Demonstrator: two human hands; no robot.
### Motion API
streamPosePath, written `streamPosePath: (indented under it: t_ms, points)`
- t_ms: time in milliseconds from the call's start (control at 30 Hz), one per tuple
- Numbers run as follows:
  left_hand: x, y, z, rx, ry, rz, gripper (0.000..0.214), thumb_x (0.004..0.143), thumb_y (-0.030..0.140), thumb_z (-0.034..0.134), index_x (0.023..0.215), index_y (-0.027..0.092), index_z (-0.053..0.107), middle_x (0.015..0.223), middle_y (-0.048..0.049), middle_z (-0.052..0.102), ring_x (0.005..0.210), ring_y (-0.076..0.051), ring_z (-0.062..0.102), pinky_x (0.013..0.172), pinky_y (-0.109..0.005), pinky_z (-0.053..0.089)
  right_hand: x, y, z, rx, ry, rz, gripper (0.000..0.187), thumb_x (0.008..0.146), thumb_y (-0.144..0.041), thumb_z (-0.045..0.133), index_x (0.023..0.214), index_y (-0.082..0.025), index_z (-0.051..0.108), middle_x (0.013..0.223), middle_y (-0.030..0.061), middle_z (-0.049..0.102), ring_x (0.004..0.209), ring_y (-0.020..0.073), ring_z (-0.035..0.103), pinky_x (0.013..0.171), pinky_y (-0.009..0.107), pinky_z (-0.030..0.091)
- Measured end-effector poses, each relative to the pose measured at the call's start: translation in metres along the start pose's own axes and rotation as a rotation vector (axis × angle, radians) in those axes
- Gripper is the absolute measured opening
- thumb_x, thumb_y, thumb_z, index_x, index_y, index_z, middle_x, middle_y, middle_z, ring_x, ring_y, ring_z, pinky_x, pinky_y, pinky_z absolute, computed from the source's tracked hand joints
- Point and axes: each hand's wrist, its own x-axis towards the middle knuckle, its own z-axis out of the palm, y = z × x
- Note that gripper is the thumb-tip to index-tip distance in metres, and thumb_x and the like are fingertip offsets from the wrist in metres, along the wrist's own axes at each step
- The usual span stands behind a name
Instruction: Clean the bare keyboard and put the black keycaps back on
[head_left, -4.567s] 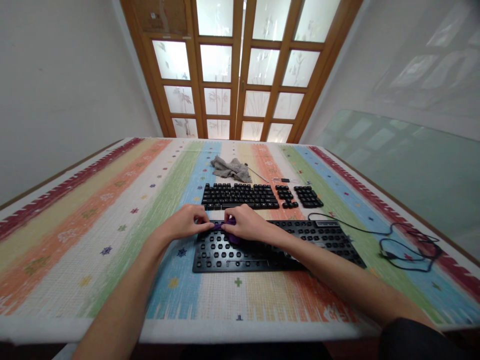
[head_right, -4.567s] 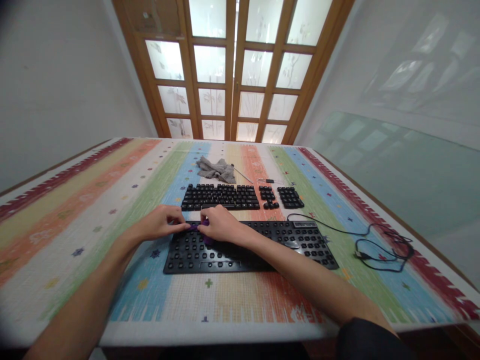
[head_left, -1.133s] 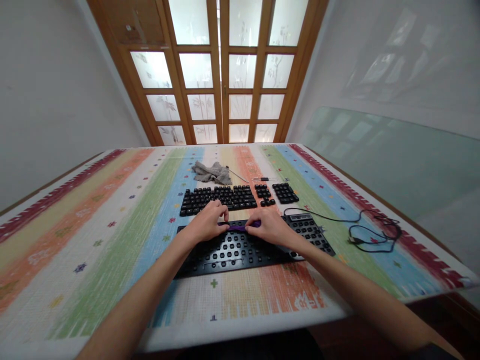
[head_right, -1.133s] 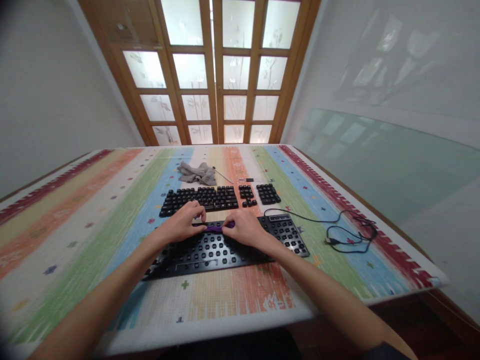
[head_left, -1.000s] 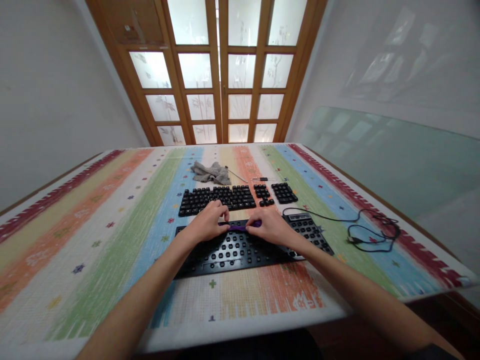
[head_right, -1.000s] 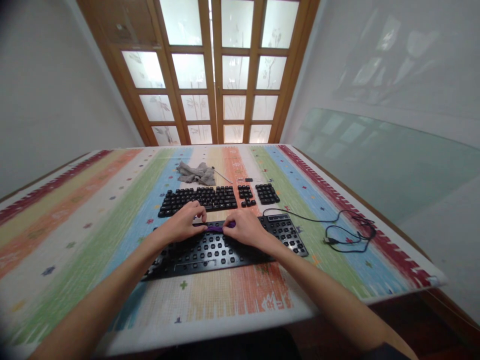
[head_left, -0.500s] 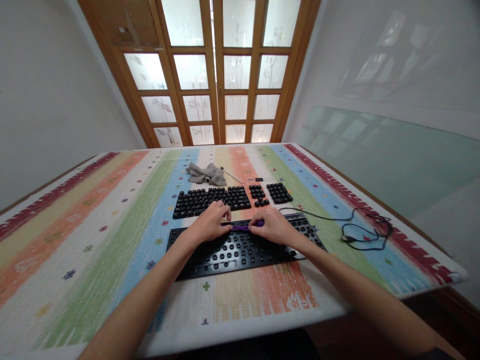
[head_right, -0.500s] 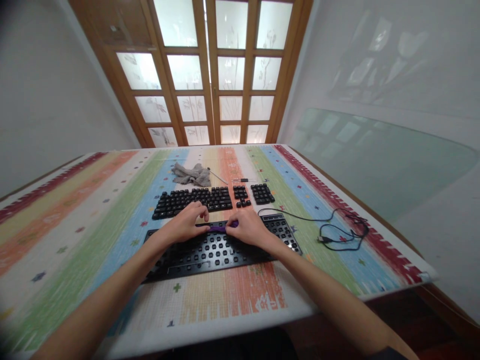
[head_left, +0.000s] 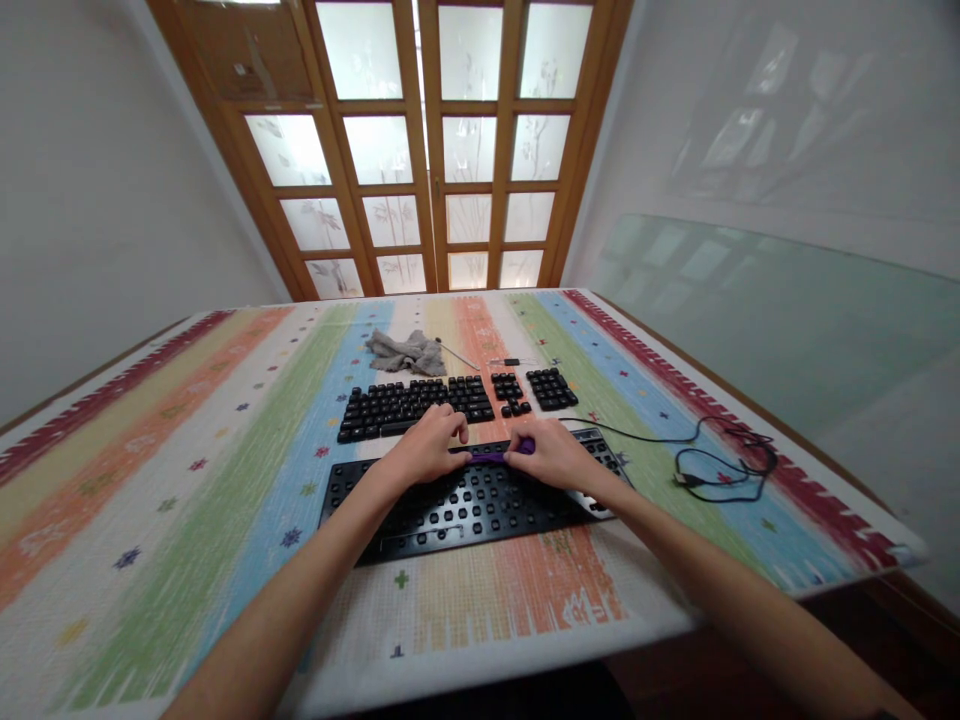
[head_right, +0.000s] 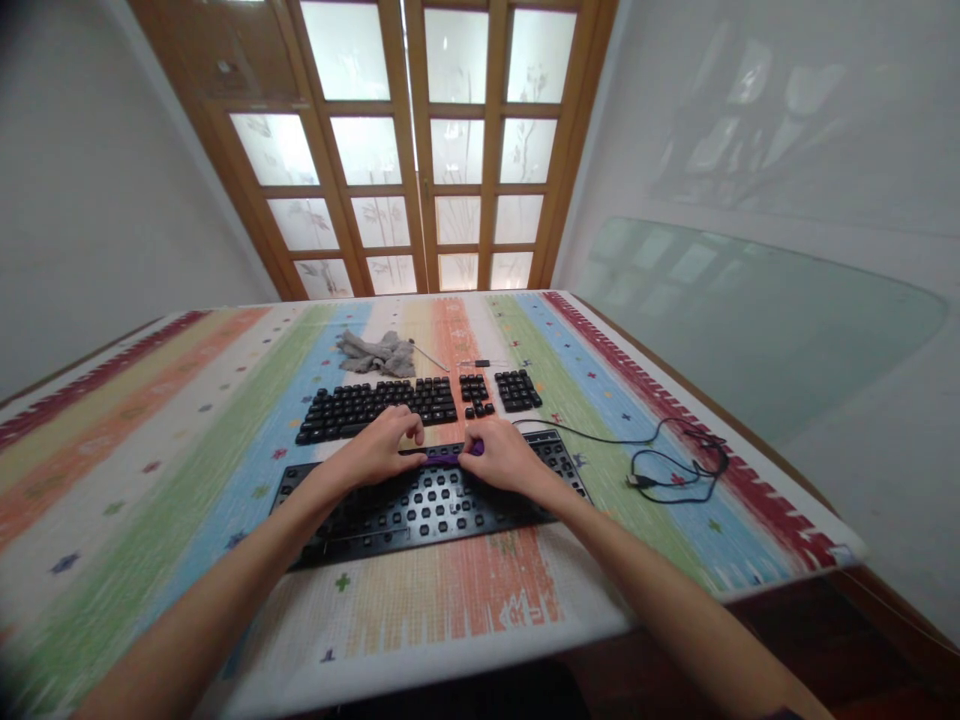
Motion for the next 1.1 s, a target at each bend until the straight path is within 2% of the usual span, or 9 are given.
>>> streamPosePath:
  t_ms: [500,867,1100]
  points:
    - [0.016,0.014,0.007,0.025,-0.019,0.012,0.018,0.076,0.025,0.072,0.082,0.019,0.055,0.091,-0.0043,0.056,0.090,-0.023,0.050,0.082,-0.035,0.042,-0.006,0.018,-0.011,0.023,-0.002,0.049,0.011,0.074,-0.016,0.065,0.063,-0.017,0.067,0.065,0.0004,0.067,0.063,0.0134,0.056,0.060,0.024,0.033]
    - [0.032,0.030,0.014,0.066,-0.044,0.041,0.020,0.078,0.029,0.071,0.081,0.018,0.054,0.092,-0.0057,0.056,0.091,-0.025,0.050,0.081,-0.036,0.043,-0.009,0.039,-0.026,-0.022,-0.004,0.082,0.011,0.072,-0.022,0.068,0.062,-0.018,0.070,0.064,-0.0003,0.068,0.063,0.0136,0.057,0.060,0.024,0.034]
    - [0.041,0.037,0.023,0.041,-0.038,0.051,0.015,0.078,0.024,0.068,0.081,0.020,0.054,0.091,-0.0050,0.056,0.091,-0.025,0.051,0.079,-0.035,0.044,-0.009,0.060,-0.034,0.041,-0.036,0.125,0.014,0.072,-0.029,0.071,0.065,-0.018,0.073,0.064,-0.0007,0.068,0.062,0.0133,0.057,0.060,0.024,0.035]
